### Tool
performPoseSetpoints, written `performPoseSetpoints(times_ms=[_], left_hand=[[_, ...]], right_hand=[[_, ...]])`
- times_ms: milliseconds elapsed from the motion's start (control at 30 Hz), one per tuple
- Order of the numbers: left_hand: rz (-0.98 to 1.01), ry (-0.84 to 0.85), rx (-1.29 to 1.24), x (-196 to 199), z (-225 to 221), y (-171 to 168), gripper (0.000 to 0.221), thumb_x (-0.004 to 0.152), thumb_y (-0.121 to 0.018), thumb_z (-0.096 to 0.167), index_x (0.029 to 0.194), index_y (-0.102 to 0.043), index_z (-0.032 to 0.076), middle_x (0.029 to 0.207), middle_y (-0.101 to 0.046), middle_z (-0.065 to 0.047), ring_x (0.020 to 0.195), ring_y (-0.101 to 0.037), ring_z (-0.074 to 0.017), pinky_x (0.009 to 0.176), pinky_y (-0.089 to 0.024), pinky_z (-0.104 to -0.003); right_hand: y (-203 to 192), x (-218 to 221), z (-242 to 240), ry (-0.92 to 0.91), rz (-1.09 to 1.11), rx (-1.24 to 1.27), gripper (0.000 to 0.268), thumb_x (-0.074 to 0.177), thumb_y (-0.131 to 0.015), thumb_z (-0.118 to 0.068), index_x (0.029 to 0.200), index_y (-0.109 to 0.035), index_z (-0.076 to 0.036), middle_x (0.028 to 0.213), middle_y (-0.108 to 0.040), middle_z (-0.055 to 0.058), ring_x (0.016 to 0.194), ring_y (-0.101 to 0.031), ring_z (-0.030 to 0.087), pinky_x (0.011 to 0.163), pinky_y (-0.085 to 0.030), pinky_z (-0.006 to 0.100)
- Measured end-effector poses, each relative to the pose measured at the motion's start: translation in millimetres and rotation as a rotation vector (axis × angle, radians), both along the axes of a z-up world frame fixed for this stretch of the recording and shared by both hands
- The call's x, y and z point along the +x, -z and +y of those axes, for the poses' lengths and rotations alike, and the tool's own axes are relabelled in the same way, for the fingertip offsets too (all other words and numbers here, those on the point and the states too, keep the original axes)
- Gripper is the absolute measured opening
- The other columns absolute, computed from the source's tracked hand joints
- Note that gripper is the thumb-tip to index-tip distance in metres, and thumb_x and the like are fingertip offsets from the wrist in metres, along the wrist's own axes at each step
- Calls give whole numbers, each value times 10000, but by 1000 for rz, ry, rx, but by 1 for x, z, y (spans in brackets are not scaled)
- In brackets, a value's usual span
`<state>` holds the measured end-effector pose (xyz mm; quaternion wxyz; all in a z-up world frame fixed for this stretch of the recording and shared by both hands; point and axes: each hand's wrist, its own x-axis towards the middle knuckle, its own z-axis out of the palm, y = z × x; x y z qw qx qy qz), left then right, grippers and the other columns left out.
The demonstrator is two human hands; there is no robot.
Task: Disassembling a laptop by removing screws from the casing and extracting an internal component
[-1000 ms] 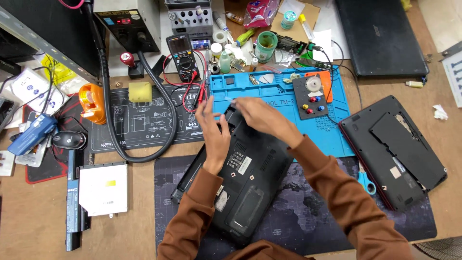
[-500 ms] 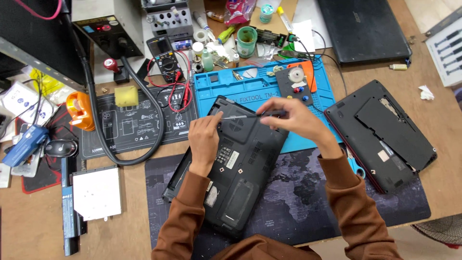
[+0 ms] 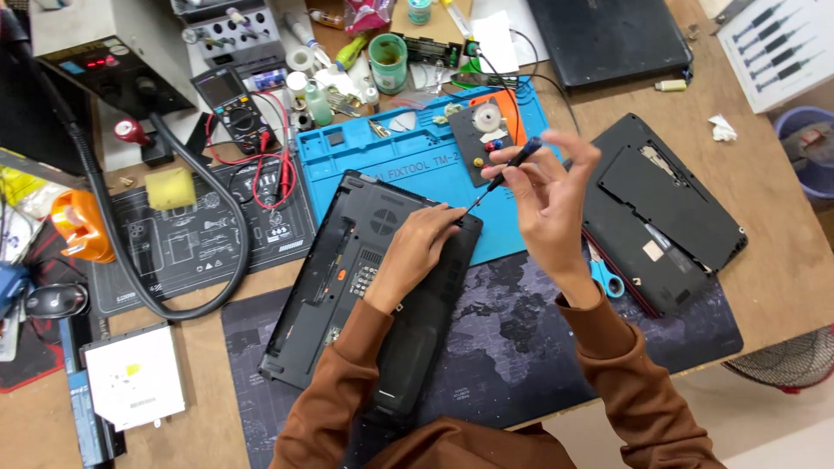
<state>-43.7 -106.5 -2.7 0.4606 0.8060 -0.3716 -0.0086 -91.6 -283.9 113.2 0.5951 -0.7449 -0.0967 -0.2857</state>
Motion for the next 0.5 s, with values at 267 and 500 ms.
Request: performPoseSetpoints(times_ms=[267,500], left_hand=[[41,66,70,9,-10,6,362,1008,-542,-33,1330,-645,96,1145,-733,-154,1262,-609,-350,1154,-384,-448],[121,66,20,13,-12,6,357,1002,-544,-40,1308,-669,95,1143,-737,-149,1235,-633,-341,1170,-351,-467]], right_hand=[[21,-9,-13,68,2,-138,306,1040,-521,73,1285,-354,-4,1091,-702,213,944,-752,309,825,-626,399],[31,-6,-12,47,1,-174,286,1035,-515,94,1270,-383,-1,1074,-700,195,947,-748,315,802,-634,421]])
